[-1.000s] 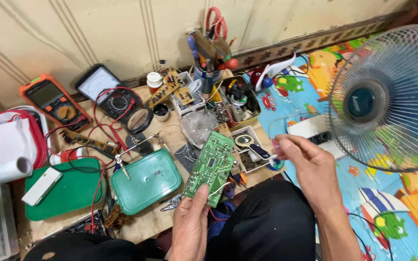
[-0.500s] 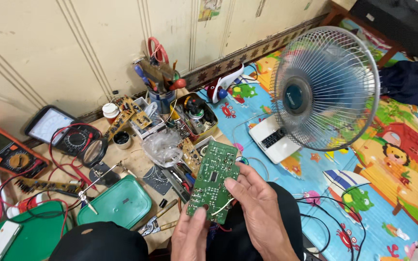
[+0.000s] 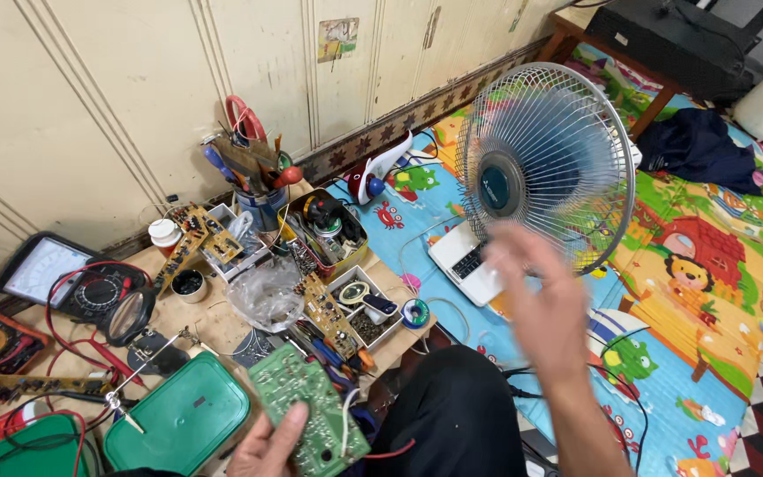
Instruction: The person holds a green circuit board and uses a magnifying glass to inspect its components. They then use a soldering iron to work on the board, occasionally adjusting the board's position and using a fan to cool it.
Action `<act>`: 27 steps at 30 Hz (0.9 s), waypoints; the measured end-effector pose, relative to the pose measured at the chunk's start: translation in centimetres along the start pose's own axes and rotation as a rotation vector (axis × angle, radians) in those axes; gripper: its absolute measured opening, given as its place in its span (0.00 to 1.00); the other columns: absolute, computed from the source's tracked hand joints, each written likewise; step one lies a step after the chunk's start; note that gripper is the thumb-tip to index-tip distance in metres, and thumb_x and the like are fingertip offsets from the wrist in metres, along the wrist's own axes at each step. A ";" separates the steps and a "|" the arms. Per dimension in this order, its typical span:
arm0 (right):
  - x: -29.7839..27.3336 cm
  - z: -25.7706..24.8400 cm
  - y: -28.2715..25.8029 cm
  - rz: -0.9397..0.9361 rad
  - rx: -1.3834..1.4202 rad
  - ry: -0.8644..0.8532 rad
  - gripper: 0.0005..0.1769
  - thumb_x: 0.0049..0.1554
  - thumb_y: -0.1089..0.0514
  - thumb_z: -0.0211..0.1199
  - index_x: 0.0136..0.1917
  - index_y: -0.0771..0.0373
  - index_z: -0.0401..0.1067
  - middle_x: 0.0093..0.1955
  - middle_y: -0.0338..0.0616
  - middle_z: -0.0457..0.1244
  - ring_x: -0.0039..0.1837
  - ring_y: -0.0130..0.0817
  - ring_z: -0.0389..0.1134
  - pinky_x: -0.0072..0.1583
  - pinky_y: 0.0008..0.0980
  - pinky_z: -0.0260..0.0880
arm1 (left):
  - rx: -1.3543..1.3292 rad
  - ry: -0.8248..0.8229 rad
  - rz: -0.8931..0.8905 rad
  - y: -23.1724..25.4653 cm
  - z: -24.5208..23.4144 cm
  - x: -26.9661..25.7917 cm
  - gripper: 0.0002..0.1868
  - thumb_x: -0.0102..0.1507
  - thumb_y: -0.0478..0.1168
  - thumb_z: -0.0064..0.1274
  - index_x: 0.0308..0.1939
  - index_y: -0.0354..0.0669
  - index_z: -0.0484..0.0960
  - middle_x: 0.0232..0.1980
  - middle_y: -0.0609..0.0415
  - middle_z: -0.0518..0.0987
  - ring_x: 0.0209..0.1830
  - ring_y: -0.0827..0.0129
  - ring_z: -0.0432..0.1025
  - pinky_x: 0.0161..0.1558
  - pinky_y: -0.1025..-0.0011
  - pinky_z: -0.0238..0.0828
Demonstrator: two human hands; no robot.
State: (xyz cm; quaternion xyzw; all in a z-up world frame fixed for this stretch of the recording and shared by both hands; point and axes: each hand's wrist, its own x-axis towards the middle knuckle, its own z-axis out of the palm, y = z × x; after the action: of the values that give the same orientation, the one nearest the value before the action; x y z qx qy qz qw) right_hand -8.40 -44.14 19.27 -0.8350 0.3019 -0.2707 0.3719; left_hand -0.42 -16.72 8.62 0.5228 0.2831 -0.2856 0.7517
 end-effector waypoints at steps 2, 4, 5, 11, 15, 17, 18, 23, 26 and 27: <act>6.1 -4.4 1.6 -0.335 -0.161 0.555 0.13 0.75 0.58 0.59 0.65 0.67 0.80 0.63 0.52 0.70 0.64 0.42 0.70 0.63 0.39 0.69 | -0.070 0.022 0.086 -2.0 -2.8 3.7 0.25 0.66 0.30 0.59 0.69 0.31 0.85 0.59 0.30 0.87 0.49 0.38 0.81 0.49 0.46 0.79; 13.4 -6.7 5.6 -0.433 -0.300 0.630 0.14 0.76 0.57 0.58 0.66 0.71 0.75 0.62 0.57 0.67 0.65 0.49 0.66 0.63 0.47 0.65 | -0.052 0.036 0.085 -2.6 -3.5 4.9 0.26 0.66 0.30 0.59 0.69 0.32 0.84 0.60 0.31 0.87 0.50 0.38 0.81 0.51 0.46 0.79; 17.0 -7.8 7.7 -0.533 -0.441 0.694 0.17 0.76 0.56 0.58 0.66 0.75 0.70 0.61 0.61 0.64 0.66 0.57 0.62 0.62 0.54 0.61 | -0.035 0.052 0.083 -2.9 -3.8 5.5 0.26 0.66 0.31 0.59 0.70 0.33 0.84 0.60 0.32 0.87 0.52 0.39 0.80 0.52 0.47 0.78; 22.6 -8.8 11.6 -0.210 -0.705 0.557 0.32 0.81 0.36 0.44 0.72 0.60 0.77 0.60 0.72 0.70 0.54 0.82 0.70 0.45 0.77 0.63 | 0.045 0.167 0.077 -3.8 -5.0 7.9 0.29 0.67 0.32 0.59 0.74 0.38 0.81 0.66 0.37 0.84 0.62 0.42 0.78 0.62 0.48 0.76; 22.9 -10.5 14.9 -0.394 -0.718 0.604 0.23 0.82 0.46 0.51 0.67 0.56 0.85 0.54 0.65 0.75 0.48 0.78 0.72 0.44 0.68 0.63 | 0.097 0.224 0.067 -3.4 -4.4 8.0 0.30 0.67 0.33 0.59 0.76 0.40 0.79 0.68 0.40 0.83 0.67 0.43 0.78 0.67 0.49 0.75; 22.6 -11.6 15.8 -0.561 -0.638 0.586 0.23 0.86 0.51 0.54 0.67 0.64 0.87 0.57 0.60 0.77 0.53 0.62 0.76 0.50 0.56 0.66 | 0.161 0.217 -0.005 -2.4 -3.3 6.6 0.27 0.68 0.36 0.61 0.72 0.39 0.83 0.64 0.39 0.86 0.63 0.43 0.80 0.66 0.52 0.74; 22.5 -11.8 16.0 -0.560 -0.641 0.584 0.23 0.86 0.51 0.54 0.67 0.64 0.87 0.57 0.60 0.77 0.53 0.62 0.76 0.50 0.56 0.66 | 0.161 0.217 -0.009 -2.6 -3.2 6.7 0.27 0.68 0.36 0.61 0.72 0.39 0.83 0.64 0.39 0.86 0.63 0.43 0.80 0.66 0.52 0.74; 22.5 -12.1 16.8 -0.629 -0.578 0.548 0.23 0.88 0.51 0.56 0.72 0.68 0.87 0.62 0.62 0.77 0.62 0.64 0.77 0.54 0.59 0.69 | 0.175 0.204 0.112 -3.8 -3.3 6.9 0.27 0.66 0.34 0.62 0.71 0.36 0.84 0.62 0.38 0.87 0.60 0.48 0.82 0.68 0.63 0.73; 22.3 -12.1 16.2 -0.596 -0.629 0.534 0.21 0.88 0.53 0.54 0.65 0.64 0.86 0.53 0.52 0.74 0.57 0.55 0.76 0.54 0.51 0.64 | 0.076 0.164 0.117 -4.0 -2.9 6.5 0.27 0.67 0.32 0.59 0.72 0.34 0.83 0.60 0.32 0.87 0.56 0.44 0.81 0.61 0.56 0.77; 22.1 -12.1 16.3 -0.597 -0.630 0.535 0.21 0.88 0.53 0.54 0.65 0.64 0.86 0.53 0.52 0.74 0.57 0.55 0.76 0.54 0.51 0.64 | 0.075 0.163 0.116 -4.0 -2.9 6.7 0.27 0.67 0.32 0.59 0.72 0.34 0.83 0.60 0.32 0.87 0.56 0.44 0.81 0.61 0.56 0.77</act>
State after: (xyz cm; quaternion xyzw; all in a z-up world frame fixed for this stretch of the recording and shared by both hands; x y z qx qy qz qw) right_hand -6.68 -74.10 18.47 -0.8580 0.2019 -0.4651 -0.0817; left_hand 0.80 -16.05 0.43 0.5877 0.3017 -0.2082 0.7213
